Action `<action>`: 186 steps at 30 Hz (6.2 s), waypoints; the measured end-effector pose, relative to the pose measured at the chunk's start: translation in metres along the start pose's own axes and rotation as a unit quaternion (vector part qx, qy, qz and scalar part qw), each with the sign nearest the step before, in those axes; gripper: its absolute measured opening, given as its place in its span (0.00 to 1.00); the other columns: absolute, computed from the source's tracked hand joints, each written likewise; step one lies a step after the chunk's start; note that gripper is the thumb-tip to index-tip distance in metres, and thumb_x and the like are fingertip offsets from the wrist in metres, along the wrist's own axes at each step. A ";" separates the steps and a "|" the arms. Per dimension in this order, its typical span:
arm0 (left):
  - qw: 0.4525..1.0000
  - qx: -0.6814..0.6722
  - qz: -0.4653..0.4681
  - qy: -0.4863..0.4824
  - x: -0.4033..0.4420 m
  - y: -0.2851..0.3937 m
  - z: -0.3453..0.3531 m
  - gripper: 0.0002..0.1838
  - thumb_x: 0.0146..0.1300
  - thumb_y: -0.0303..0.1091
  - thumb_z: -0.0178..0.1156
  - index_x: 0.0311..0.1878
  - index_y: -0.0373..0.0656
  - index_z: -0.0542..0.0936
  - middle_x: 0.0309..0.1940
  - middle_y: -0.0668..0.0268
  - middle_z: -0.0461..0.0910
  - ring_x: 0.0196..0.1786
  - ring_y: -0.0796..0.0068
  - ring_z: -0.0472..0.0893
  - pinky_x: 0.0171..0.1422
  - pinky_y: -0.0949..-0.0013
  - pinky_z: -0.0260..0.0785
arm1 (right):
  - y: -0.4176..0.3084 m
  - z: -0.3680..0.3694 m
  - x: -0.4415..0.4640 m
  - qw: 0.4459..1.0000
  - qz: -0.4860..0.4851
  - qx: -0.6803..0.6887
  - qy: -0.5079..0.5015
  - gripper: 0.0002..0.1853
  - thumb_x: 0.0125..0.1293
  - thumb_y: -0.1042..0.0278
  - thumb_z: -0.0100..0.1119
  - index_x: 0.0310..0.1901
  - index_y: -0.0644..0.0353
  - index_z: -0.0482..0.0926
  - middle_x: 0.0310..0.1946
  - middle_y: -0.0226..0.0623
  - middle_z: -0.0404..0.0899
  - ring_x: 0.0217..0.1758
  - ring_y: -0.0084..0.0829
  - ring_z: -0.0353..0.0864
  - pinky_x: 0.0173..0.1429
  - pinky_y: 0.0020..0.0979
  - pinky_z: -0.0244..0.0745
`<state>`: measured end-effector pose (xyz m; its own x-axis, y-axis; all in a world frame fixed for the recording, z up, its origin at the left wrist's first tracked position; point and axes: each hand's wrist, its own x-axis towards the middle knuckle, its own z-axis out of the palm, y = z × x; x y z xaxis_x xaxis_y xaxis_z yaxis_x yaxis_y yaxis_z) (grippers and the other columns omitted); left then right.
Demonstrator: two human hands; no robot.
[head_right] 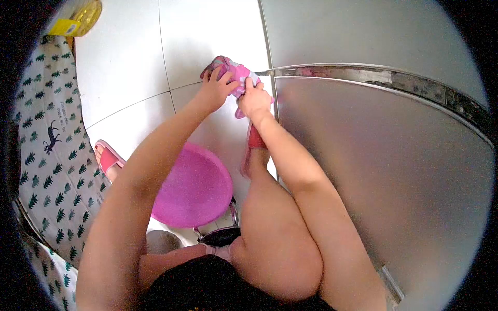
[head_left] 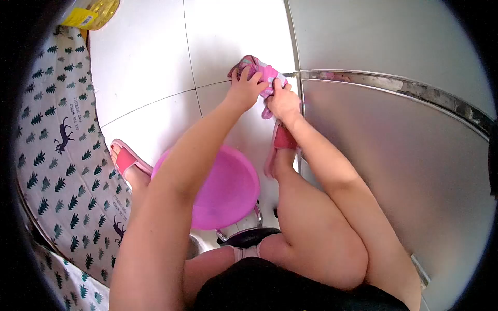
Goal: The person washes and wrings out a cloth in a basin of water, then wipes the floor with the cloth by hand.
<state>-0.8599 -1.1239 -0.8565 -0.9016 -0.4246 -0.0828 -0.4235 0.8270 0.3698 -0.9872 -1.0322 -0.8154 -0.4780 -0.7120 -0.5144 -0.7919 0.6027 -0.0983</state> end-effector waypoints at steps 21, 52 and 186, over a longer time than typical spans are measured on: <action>0.997 -0.029 0.066 0.003 -0.052 -0.029 -0.009 0.13 0.62 0.33 0.55 0.49 0.52 0.80 0.58 0.64 0.74 0.70 0.50 0.65 0.77 0.38 0.51 | -0.050 0.035 -0.028 0.995 -0.031 0.021 -0.092 0.33 0.59 0.60 0.65 0.60 0.65 0.58 0.50 0.68 0.73 0.51 0.59 0.82 0.53 0.47 0.81; 0.993 -0.063 -0.079 -0.066 -0.079 -0.150 -0.094 0.20 0.61 0.24 0.57 0.56 0.49 0.78 0.62 0.67 0.72 0.69 0.62 0.68 0.71 0.63 0.69 | -0.209 0.056 0.050 0.819 0.192 0.523 -0.136 0.37 0.63 0.76 0.53 0.68 0.68 0.44 0.59 0.57 0.68 0.55 0.44 0.79 0.54 0.42 0.79; 0.955 0.056 -0.287 -0.055 -0.206 -0.172 -0.117 0.37 0.61 0.31 0.57 0.70 0.22 0.60 0.71 0.29 0.57 0.77 0.37 0.55 0.83 0.55 0.46 | -0.302 0.009 0.135 0.895 -0.315 0.092 0.303 0.43 0.67 0.46 0.54 0.74 0.70 0.54 0.76 0.59 0.50 0.82 0.56 0.41 0.82 0.53 0.35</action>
<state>-0.5908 -1.2214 -0.7946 -0.5193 -0.7832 -0.3420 -0.8519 0.5063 0.1342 -0.8090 -1.3073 -0.8628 -0.1207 -0.9623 0.2436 -0.9276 0.0220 -0.3729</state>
